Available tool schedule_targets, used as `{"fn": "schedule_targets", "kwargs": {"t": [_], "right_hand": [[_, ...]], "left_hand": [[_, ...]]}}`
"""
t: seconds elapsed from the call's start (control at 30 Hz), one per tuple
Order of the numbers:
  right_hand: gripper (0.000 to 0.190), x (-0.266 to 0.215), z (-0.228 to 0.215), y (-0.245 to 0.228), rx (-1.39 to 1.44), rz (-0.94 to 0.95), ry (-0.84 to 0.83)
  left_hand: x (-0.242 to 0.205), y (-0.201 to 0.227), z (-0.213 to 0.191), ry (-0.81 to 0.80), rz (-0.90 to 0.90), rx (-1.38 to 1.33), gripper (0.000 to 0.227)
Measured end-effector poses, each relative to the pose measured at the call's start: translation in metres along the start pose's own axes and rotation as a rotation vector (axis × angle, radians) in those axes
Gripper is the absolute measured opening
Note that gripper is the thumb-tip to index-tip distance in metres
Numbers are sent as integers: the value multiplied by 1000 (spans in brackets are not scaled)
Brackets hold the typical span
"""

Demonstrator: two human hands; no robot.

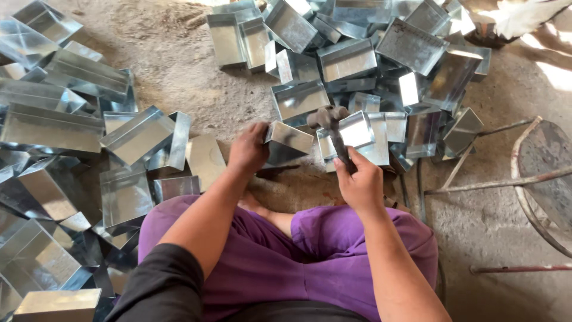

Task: The person sits cross-legged on the floor and repeatedly hammers small rectangular metal boxes against a wooden block. They pick up each box, strike it with a hammer to shape or flatten it, and place it back into a pile.

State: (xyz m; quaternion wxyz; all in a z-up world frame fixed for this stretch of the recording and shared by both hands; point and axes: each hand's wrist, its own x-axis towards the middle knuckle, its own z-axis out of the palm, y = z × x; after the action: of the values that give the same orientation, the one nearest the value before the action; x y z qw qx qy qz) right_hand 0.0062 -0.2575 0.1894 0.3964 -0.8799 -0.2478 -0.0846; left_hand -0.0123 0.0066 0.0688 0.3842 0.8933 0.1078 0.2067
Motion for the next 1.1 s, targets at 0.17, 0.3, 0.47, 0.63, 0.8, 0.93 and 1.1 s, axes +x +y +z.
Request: {"fn": "schedule_targets", "kwargs": {"t": [0.17, 0.3, 0.47, 0.63, 0.8, 0.93, 1.1], "right_hand": [[24, -18, 3, 45, 77, 136, -13], [27, -16, 16, 59, 174, 259, -40], [28, -19, 27, 68, 274, 258, -96], [31, -22, 33, 70, 284, 228, -131], [35, -24, 36, 63, 229, 293, -158], [35, -24, 33, 50, 218, 161, -119], [30, -29, 22, 32, 178, 140, -74]], "left_hand": [[1, 15, -16, -21, 351, 448, 34], [1, 17, -13, -219, 243, 575, 35], [21, 3, -9, -205, 44, 623, 24], [18, -8, -5, -278, -64, 642, 54], [12, -5, -1, -546, -227, 746, 74], [12, -1, -9, -586, -188, 711, 98], [9, -6, -29, -690, -124, 807, 143]]}}
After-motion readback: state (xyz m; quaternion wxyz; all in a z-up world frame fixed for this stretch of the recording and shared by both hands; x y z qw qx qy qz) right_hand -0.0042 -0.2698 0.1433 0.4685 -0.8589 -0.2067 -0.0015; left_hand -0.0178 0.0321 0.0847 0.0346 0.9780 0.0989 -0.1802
